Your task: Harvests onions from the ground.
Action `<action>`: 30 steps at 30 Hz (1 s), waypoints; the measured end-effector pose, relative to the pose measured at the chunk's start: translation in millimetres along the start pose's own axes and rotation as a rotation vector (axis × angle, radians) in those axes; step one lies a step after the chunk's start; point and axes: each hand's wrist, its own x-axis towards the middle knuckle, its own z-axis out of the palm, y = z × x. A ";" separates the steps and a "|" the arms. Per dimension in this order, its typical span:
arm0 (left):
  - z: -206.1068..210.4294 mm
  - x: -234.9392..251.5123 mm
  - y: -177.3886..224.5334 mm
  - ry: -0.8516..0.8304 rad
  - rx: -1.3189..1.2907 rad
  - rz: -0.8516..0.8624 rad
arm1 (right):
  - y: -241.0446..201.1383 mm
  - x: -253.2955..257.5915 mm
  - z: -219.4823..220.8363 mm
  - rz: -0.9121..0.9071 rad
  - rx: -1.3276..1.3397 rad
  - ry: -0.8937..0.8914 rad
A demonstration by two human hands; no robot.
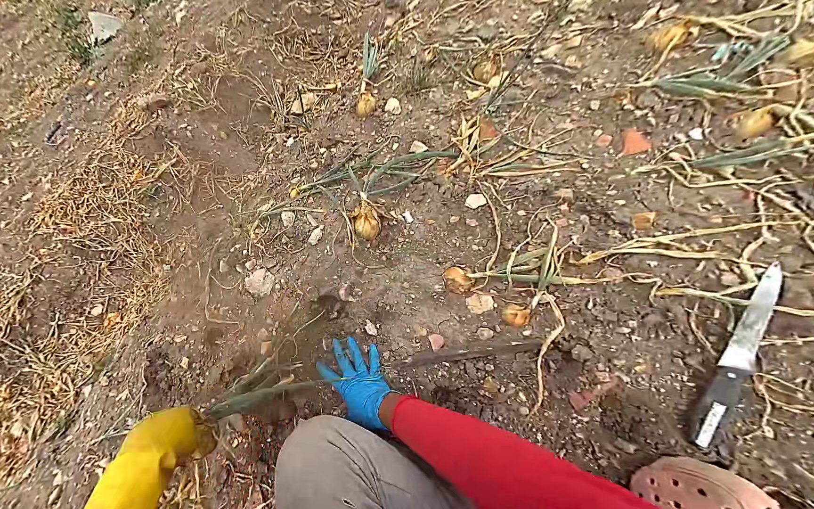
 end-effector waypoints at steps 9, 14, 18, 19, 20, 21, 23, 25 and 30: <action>-166.1 209.3 118.5 0.579 -0.661 0.337 | -1.8 5.5 -6.9 0.049 -0.026 -0.089; -189.0 312.5 179.3 0.582 -0.826 0.066 | -4.6 6.7 -5.7 0.049 -0.039 -0.122; -188.8 295.1 194.6 0.728 -0.949 0.172 | -1.0 5.8 -4.6 0.037 -0.032 -0.062; -186.0 294.6 192.0 0.750 -0.965 0.237 | -1.3 5.4 -4.7 0.033 -0.035 -0.051; -182.1 291.1 189.4 0.778 -0.975 0.315 | -1.3 4.7 -4.2 0.027 -0.034 -0.035; -179.5 283.7 189.6 0.810 -0.967 0.373 | -0.6 3.9 -4.1 0.022 -0.034 -0.027; -187.2 257.5 203.3 0.893 -0.862 0.420 | 1.0 2.6 -4.8 0.022 -0.025 -0.022; -213.6 236.8 228.2 0.918 -0.717 0.435 | 0.7 2.4 -4.6 0.026 -0.021 -0.041; -273.4 273.9 287.0 0.721 -0.317 0.425 | 1.3 1.0 -1.8 0.008 0.004 -0.058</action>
